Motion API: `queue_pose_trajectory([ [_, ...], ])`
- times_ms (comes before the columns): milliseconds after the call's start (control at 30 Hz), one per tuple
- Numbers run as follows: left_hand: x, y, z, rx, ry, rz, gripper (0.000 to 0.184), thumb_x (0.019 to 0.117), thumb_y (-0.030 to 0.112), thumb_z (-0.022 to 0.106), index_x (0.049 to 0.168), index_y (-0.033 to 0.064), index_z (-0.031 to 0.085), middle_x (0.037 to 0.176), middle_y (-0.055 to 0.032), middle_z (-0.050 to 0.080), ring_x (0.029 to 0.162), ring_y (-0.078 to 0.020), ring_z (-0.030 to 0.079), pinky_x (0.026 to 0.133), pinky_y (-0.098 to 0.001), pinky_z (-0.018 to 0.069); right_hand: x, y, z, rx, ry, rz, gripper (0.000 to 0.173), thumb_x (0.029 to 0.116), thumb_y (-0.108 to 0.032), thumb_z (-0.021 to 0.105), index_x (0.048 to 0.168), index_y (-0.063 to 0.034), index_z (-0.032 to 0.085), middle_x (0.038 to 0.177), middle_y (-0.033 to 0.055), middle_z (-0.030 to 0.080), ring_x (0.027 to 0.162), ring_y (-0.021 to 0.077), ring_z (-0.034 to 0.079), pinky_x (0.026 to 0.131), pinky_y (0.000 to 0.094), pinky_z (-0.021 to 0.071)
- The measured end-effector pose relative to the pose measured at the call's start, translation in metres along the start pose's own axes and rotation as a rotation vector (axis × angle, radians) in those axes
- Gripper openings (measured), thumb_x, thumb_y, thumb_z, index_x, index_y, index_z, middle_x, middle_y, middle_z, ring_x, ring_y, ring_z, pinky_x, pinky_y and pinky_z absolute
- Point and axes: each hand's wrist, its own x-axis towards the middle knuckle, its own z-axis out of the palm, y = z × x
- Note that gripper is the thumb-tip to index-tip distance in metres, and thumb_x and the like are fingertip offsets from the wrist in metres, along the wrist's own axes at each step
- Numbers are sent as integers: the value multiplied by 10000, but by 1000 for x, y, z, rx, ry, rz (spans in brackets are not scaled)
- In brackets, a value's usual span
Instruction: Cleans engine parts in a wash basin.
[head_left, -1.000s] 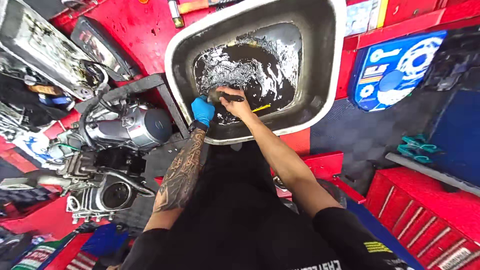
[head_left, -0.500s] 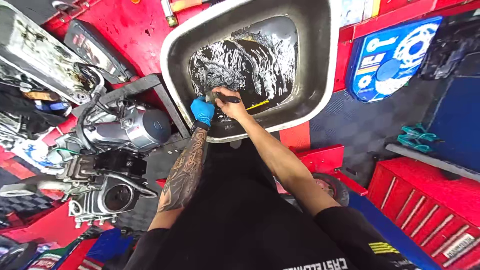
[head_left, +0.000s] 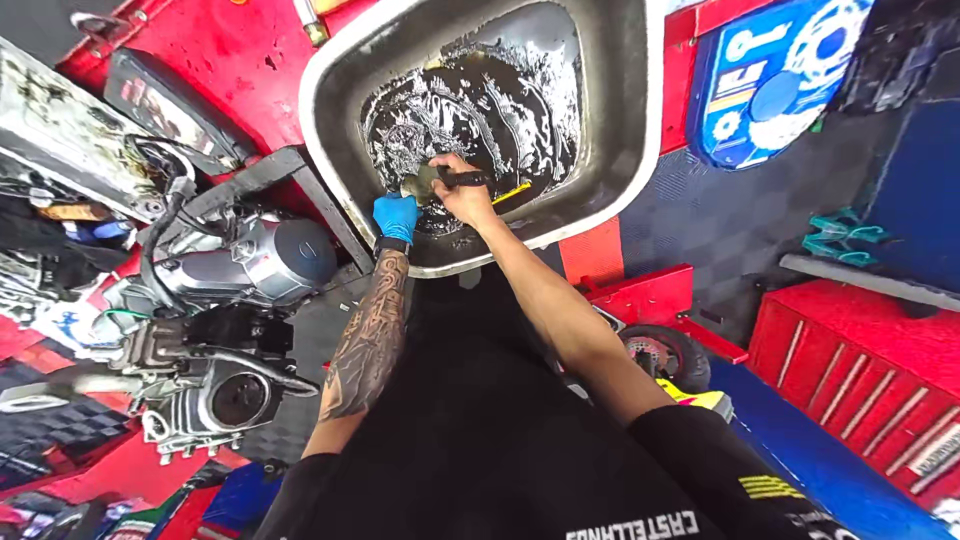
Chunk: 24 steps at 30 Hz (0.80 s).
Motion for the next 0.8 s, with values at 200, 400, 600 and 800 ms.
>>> queue_pose_trajectory([
  [200,-3,9,1,-56,8,-38,269,913,200,652,1080,0,718,1062,-157,743,944,-260,749,874,-474,630,-4,3,-6,-149,17,31,383,829,-130,717,1211,-158,730,1052,62,759,936,198,726,848,465,595],
  [400,0,11,2,-151,11,-120,336,906,162,662,1169,-46,658,1119,-188,712,970,-273,738,853,-456,641,-11,8,7,-6,7,-14,359,846,-118,731,1204,-141,729,1069,56,752,922,166,718,847,421,605],
  [600,0,18,-1,-247,4,-129,379,886,108,667,1222,-61,615,1122,-190,700,934,-261,735,812,-432,644,-12,-7,5,22,10,-52,363,874,-121,729,1237,-130,715,1064,58,755,912,164,720,854,433,602],
  [800,0,9,-5,-89,-31,-35,347,918,216,661,1188,-1,682,1120,-183,716,987,-288,727,872,-490,618,-4,-2,-9,-207,45,-59,388,878,-143,671,1263,-173,713,1056,56,766,940,199,735,843,454,602],
])
